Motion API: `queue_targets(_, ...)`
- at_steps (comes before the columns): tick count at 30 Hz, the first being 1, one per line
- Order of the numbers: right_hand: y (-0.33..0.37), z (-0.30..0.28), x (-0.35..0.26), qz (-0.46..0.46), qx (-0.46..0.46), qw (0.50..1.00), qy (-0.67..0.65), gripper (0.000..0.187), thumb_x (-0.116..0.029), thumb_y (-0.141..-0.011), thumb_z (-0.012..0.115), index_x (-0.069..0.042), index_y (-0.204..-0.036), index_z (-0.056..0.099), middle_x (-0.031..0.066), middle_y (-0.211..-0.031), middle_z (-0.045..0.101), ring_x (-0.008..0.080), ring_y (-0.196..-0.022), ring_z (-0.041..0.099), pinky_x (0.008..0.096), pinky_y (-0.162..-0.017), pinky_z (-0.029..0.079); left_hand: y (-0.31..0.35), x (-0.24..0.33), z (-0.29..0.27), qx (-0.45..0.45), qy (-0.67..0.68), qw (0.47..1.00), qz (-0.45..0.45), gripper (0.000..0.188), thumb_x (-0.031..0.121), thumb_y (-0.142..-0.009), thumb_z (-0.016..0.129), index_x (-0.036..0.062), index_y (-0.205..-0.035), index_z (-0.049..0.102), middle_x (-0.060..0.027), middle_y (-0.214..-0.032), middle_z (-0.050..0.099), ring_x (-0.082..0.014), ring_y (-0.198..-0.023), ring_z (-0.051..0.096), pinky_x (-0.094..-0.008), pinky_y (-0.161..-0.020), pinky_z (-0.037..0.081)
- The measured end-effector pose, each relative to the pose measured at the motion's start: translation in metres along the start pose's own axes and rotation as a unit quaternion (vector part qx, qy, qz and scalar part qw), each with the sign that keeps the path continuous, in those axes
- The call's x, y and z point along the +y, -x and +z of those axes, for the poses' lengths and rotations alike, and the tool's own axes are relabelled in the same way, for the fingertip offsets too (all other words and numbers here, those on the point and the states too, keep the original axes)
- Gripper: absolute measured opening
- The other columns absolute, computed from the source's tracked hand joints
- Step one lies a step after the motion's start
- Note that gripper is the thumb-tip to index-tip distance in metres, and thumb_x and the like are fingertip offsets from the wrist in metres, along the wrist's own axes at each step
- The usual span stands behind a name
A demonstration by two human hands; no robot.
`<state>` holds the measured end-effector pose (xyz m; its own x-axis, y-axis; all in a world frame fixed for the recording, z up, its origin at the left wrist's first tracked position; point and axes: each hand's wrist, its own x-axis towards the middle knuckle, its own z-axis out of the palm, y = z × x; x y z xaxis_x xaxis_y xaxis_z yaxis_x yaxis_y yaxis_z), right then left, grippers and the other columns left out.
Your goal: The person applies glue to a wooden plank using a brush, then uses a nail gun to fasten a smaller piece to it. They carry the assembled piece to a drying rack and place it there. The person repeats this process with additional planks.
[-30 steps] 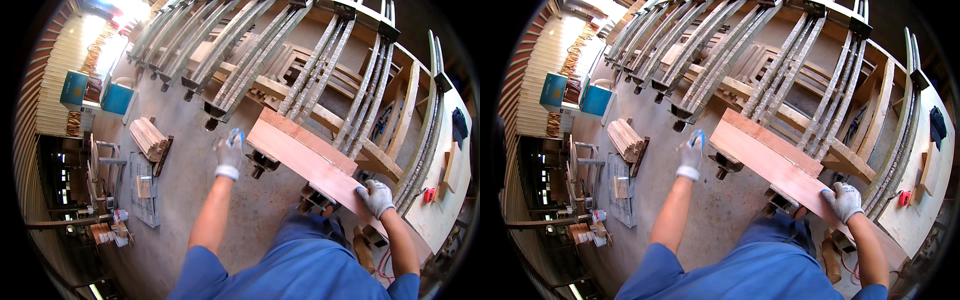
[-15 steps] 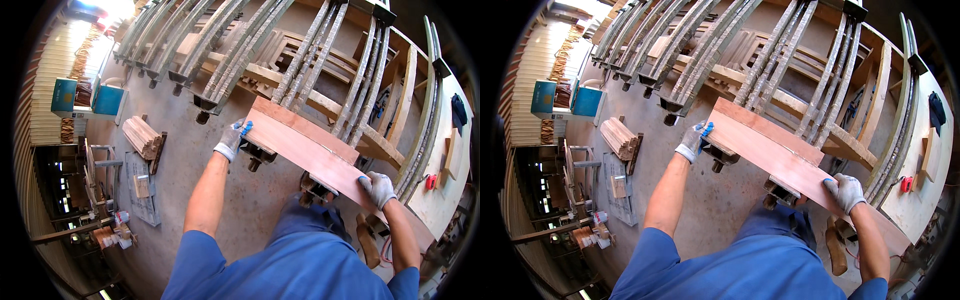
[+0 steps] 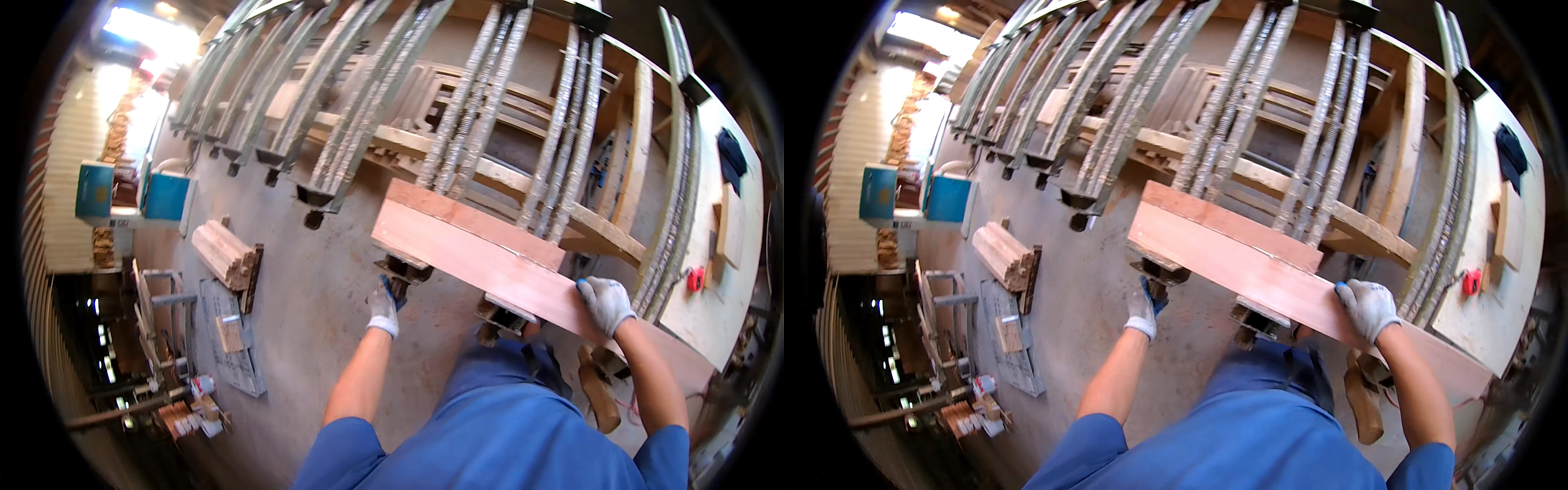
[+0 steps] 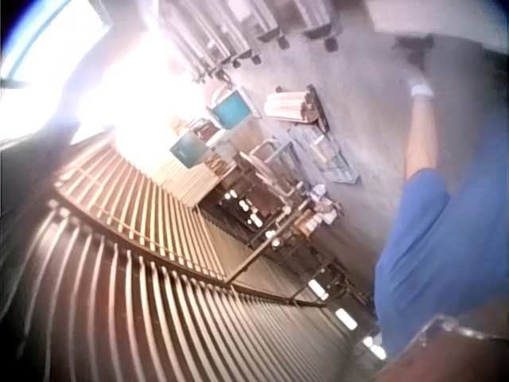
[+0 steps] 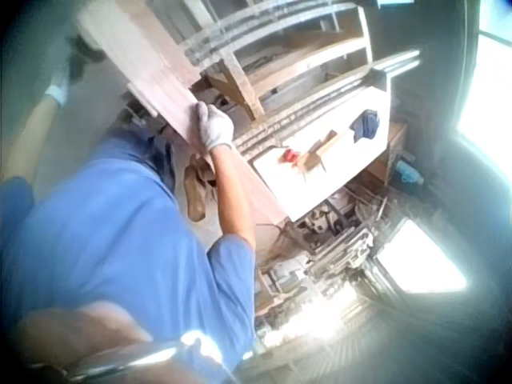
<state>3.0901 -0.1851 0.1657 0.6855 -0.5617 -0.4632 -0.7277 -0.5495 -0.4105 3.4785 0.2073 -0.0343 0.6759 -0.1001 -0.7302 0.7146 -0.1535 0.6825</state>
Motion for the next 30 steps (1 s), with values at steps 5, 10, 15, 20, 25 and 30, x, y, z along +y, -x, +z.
queue_targets(5, 0.0, -0.008, 0.038, 0.034, 0.154, 0.932, -0.327, 0.048, -0.039, -0.111, 0.046, 0.003, -0.107, 0.07, 0.0157, -0.088, 0.07, 0.0269, -0.078, 0.063, 0.0386, -0.08, 0.052, 0.05, -0.062, -0.012, -0.102, 0.097, 0.959, -0.247, 0.039, 0.045, -0.108, 0.044, 0.0136, -0.098, 0.065, -0.0101, -0.082, 0.068, -0.0252, -0.069, 0.063, -0.0398, -0.06, 0.05)
queue_targets(10, 0.081, -0.062, 0.026, 0.03, 0.311, 0.866, -0.389, 0.036, -0.031, -0.109, 0.056, 0.0, -0.108, 0.073, 0.0051, -0.085, 0.067, 0.0087, -0.073, 0.052, 0.0262, -0.069, 0.046, 0.092, -0.106, -0.021, -0.144, -0.309, 0.904, -0.259, 0.027, 0.035, -0.104, 0.063, 0.0088, -0.111, 0.066, -0.0104, -0.087, 0.069, -0.0265, -0.072, 0.068, -0.0398, -0.064, 0.058)
queue_targets(15, 0.216, -0.058, 0.015, 0.068, 0.427, 0.852, -0.296, 0.032, -0.026, -0.105, 0.06, 0.003, -0.103, 0.073, 0.0079, -0.085, 0.069, 0.0123, -0.075, 0.059, 0.0286, -0.071, 0.049, 0.109, -0.117, -0.014, -0.195, -0.417, 0.862, -0.211, 0.027, 0.03, -0.104, 0.063, 0.0072, -0.118, 0.067, -0.0078, -0.087, 0.07, -0.0222, -0.068, 0.068, -0.0353, -0.06, 0.058)
queue_targets(20, 0.346, -0.006, 0.003, 0.094, 0.536, 0.819, -0.183, 0.025, -0.024, -0.101, 0.065, 0.0, -0.099, 0.072, 0.0132, -0.089, 0.072, 0.023, -0.079, 0.069, 0.0341, -0.073, 0.053, 0.127, -0.125, -0.003, -0.221, -0.531, 0.803, -0.156, 0.028, 0.029, -0.103, 0.065, 0.0073, -0.121, 0.068, -0.0061, -0.086, 0.069, -0.0198, -0.067, 0.065, -0.034, -0.06, 0.056)
queue_targets(25, 0.498, 0.129, 0.012, 0.242, 0.564, 0.758, -0.222, 0.021, -0.022, -0.1, 0.065, -0.003, -0.096, 0.072, 0.0138, -0.085, 0.07, 0.0266, -0.074, 0.067, 0.0359, -0.069, 0.052, 0.145, -0.152, 0.023, -0.279, -0.655, 0.696, -0.095, 0.026, 0.029, -0.103, 0.064, 0.0081, -0.117, 0.07, -0.0041, -0.08, 0.066, -0.0187, -0.065, 0.062, -0.0339, -0.058, 0.052)
queue_targets(30, 0.63, 0.292, -0.015, 0.405, 0.548, 0.659, -0.32, 0.03, -0.03, -0.102, 0.064, -0.004, -0.087, 0.07, 0.0142, -0.077, 0.068, 0.0271, -0.07, 0.067, 0.0383, -0.067, 0.051, 0.213, -0.232, 0.064, -0.326, -0.715, 0.618, -0.009, 0.027, 0.03, -0.1, 0.069, 0.0041, -0.107, 0.072, -0.0055, -0.079, 0.068, -0.0173, -0.061, 0.062, -0.0336, -0.055, 0.051)
